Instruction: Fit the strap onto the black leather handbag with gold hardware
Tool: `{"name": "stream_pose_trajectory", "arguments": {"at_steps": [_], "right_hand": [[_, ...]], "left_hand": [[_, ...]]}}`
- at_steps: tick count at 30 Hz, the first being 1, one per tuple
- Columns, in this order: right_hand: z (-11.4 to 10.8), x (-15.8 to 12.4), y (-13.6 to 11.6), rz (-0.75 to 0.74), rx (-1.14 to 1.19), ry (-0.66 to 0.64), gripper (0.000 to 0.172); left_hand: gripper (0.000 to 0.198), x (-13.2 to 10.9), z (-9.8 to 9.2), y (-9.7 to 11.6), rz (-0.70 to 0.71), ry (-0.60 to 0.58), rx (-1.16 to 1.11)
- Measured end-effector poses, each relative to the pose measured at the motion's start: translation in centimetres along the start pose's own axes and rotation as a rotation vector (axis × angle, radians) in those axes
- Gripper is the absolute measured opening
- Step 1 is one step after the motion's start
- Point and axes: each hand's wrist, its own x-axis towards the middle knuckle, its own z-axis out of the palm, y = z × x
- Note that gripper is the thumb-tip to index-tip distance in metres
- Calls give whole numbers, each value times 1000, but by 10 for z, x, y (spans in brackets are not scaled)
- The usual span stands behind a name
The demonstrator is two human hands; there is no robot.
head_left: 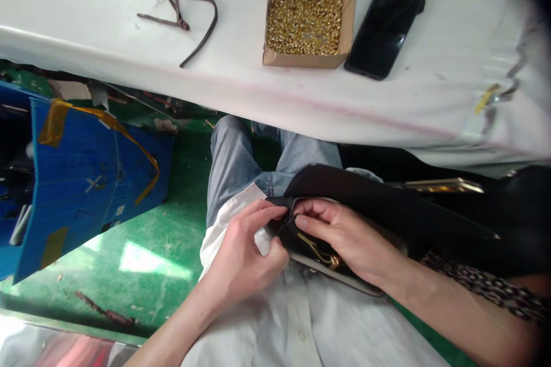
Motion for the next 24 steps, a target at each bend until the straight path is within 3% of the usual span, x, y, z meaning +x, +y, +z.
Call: {"name": "stream_pose_trajectory", "arguments": {"at_steps": [7, 11, 18, 24], "right_hand": [[2, 10, 12, 37, 138, -99, 37], [-3, 15, 9, 141, 215, -126, 38], [-5, 19, 5, 249, 305, -109, 37], [-7, 22, 4, 281, 236, -59, 36]], "left_hand": [[51, -2, -3, -3, 19, 4, 0], [50, -3, -2, -7, 17, 20, -12], [48, -7, 1, -10, 27, 78, -53], [43, -16, 5, -15, -20, 136, -131]]}}
